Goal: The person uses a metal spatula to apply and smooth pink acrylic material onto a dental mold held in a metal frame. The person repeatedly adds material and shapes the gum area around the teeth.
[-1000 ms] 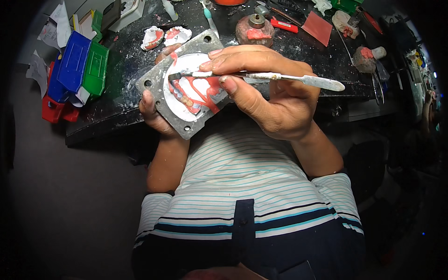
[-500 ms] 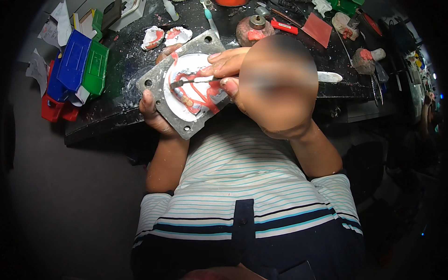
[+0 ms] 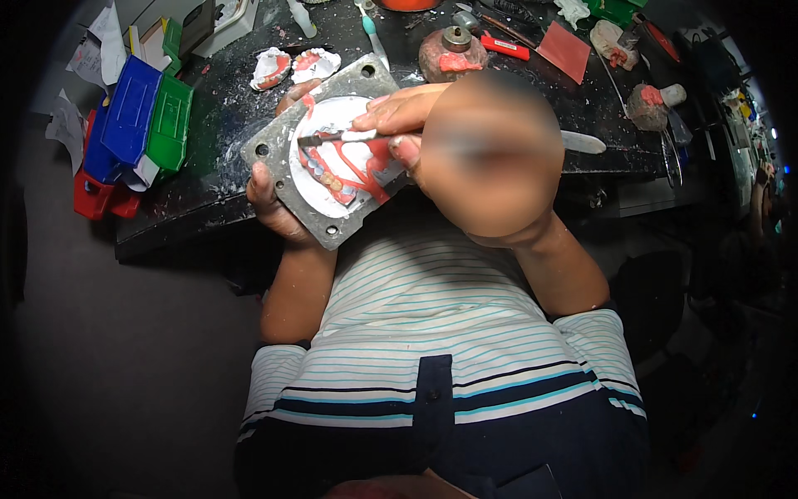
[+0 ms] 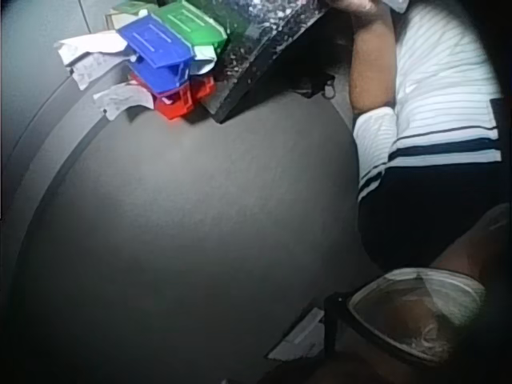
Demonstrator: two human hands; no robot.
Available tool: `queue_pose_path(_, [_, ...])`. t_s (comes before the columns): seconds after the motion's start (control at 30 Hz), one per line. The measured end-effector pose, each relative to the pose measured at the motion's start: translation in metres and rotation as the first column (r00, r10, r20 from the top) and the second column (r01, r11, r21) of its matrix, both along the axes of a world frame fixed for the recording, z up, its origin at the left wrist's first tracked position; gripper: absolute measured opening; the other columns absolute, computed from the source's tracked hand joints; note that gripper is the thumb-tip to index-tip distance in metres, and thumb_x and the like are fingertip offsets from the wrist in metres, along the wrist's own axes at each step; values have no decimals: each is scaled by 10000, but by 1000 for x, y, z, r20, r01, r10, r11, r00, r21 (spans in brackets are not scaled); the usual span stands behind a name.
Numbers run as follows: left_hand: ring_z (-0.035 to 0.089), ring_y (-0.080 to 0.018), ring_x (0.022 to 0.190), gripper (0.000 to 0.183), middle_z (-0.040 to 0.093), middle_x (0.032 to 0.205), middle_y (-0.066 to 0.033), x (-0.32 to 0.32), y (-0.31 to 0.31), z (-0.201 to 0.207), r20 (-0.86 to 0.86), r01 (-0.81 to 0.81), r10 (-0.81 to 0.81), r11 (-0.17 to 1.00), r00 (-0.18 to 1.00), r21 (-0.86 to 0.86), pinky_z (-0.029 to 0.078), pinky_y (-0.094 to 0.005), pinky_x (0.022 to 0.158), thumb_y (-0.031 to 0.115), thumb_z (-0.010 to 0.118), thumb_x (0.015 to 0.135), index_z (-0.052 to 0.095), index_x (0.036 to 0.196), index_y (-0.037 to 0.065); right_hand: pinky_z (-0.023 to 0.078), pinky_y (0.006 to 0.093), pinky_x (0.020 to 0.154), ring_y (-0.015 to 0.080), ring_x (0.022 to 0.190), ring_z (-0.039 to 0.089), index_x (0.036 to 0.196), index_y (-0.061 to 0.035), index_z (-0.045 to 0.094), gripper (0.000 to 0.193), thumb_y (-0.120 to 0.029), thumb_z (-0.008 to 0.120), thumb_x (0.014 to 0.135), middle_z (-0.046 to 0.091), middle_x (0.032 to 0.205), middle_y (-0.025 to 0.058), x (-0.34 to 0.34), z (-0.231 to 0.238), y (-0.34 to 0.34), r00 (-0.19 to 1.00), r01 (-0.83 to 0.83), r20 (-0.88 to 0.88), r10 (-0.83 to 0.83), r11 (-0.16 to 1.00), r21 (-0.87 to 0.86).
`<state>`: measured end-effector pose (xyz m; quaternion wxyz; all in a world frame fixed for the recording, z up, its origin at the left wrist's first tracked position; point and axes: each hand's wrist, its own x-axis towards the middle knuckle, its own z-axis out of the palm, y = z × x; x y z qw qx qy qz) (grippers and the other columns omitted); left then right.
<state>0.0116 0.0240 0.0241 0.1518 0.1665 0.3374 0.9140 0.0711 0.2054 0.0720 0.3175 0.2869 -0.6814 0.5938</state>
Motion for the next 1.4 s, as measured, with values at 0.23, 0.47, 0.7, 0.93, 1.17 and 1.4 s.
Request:
queue_pose_path(0.23, [559, -327, 1282, 1005, 531, 1353, -191, -1, 1, 0, -13, -23, 23, 1000, 1000, 0, 446, -447, 1124, 591, 724, 731, 411, 1438, -51, 584, 441, 937, 329, 973, 753, 1019, 104, 715, 186, 107, 695, 835, 763, 981, 221, 4, 2, 1, 999, -45, -2, 45, 998, 39])
queue_pose_path(0.47, [528, -345, 1319, 1008, 482, 1394, -186, -3, -2, -1, -51, -30, 29, 999, 998, -22, 422, -486, 1148, 597, 691, 739, 393, 1446, -56, 577, 250, 846, 156, 930, 730, 1069, 62, 727, 134, 52, 641, 966, 765, 1021, 144, -18, 27, 52, 903, 427, -1, -429, 898, -105])
queue_pose_path(0.7, [535, -341, 1316, 1005, 496, 1386, -195, -1, -1, 2, -26, -5, 5, 1000, 1000, 3, 430, -482, 1142, 583, 708, 744, 393, 1447, -62, 542, 238, 861, 131, 960, 700, 1117, 47, 734, 156, 14, 681, 974, 765, 1060, 116, -39, 12, 79, 871, 481, 87, -484, 875, 48])
queue_pose_path(0.93, [533, -344, 1314, 1008, 493, 1392, -184, -5, -1, -5, -45, -11, 10, 1000, 999, -5, 426, -483, 1145, 600, 705, 755, 399, 1438, -76, 544, 240, 860, 128, 948, 699, 1108, 52, 736, 152, -3, 690, 974, 765, 1062, 122, -40, 8, 82, 878, 470, 105, -467, 883, -7])
queue_pose_path(1.17, [541, -353, 1308, 1024, 484, 1401, -199, -6, -1, -4, -38, -43, 43, 999, 998, -7, 436, -491, 1138, 608, 700, 755, 384, 1452, -72, 564, 294, 902, 178, 936, 723, 1086, 56, 731, 140, -3, 662, 978, 759, 1054, 154, -21, 10, 93, 850, 526, 120, -513, 841, -126])
queue_pose_path(1.4, [551, -359, 1298, 1011, 494, 1388, -199, -1, -2, 2, -14, -47, 47, 999, 999, -16, 447, -499, 1133, 601, 694, 754, 382, 1460, -52, 612, 278, 855, 167, 922, 733, 1078, 51, 728, 137, -19, 659, 982, 754, 1051, 155, -20, -5, 96, 869, 492, 140, -474, 857, -155])
